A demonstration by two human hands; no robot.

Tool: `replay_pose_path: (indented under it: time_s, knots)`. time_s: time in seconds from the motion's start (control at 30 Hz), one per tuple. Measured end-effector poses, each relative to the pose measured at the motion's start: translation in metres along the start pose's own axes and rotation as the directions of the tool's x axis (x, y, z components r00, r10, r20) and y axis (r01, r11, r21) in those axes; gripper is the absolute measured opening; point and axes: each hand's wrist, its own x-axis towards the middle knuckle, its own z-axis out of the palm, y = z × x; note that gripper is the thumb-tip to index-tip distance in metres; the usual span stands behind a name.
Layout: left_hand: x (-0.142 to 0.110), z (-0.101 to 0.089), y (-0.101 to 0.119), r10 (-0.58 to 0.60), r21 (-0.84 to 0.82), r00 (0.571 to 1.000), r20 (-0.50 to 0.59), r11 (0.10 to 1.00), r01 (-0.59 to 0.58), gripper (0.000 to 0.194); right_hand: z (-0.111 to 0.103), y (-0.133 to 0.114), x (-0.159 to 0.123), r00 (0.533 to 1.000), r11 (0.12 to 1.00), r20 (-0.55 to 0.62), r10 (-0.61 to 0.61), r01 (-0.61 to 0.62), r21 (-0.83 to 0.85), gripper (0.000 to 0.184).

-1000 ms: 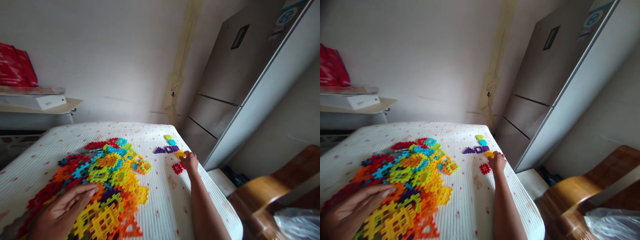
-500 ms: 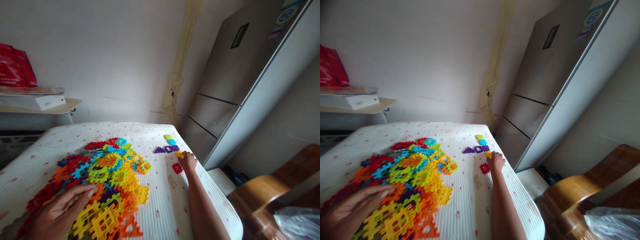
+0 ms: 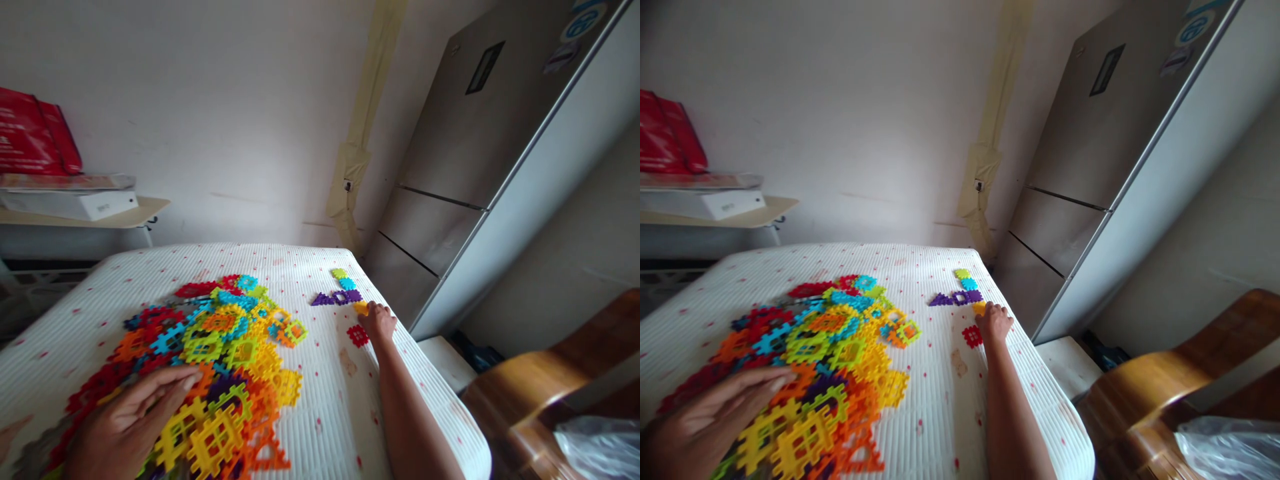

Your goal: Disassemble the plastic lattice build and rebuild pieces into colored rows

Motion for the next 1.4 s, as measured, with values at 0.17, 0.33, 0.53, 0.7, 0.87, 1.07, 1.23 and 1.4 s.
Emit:
replay_pose_path:
  time_s: [0.17,0.33,0.53,0.7,0.87,1.07,1.23,1.4]
  knots:
    - [0.001,-0.005,0.013,-0.155,-0.182,0.975,0.158,0.966,0.183,0.029,0.000,-0.002,0.001,1.000,0.999,0.004,-0.001,0.001,-0.032,0.029]
    - [0.001,-0.008,0.034,-0.192,-0.211,0.970,0.150,0.952,0.221,0.026,0.001,-0.001,-0.001,1.000,1.000,-0.003,-0.007,0.007,-0.029,0.029]
    - [0.003,-0.010,0.034,-0.158,-0.177,0.974,0.160,0.967,0.186,0.028,-0.018,-0.010,-0.013,0.975,0.989,-0.196,-0.105,0.124,0.087,0.028]
    - [0.000,-0.007,0.021,-0.106,-0.084,0.979,0.173,0.989,0.122,0.029,-0.026,-0.059,-0.051,0.895,0.730,-0.149,-0.420,0.431,0.531,0.019]
    - [0.001,-0.005,0.015,-0.010,0.016,0.981,0.193,1.000,0.007,0.026,-0.020,-0.108,-0.096,0.783,0.626,0.015,-0.622,0.486,0.610,0.015]
    - [0.001,-0.006,0.019,0.086,0.013,0.974,0.210,0.996,-0.090,0.024,-0.012,-0.129,-0.113,0.778,0.662,0.127,-0.615,0.423,0.618,0.023]
    - [0.002,-0.007,0.021,0.116,0.035,0.974,0.192,0.992,-0.125,0.023,-0.012,-0.133,-0.114,0.797,0.605,0.140,-0.587,0.317,0.730,0.027]
    - [0.002,-0.008,0.022,0.127,0.035,0.975,0.182,0.990,-0.136,0.021,-0.033,-0.109,-0.095,0.874,0.637,-0.016,-0.485,0.366,0.678,0.024]
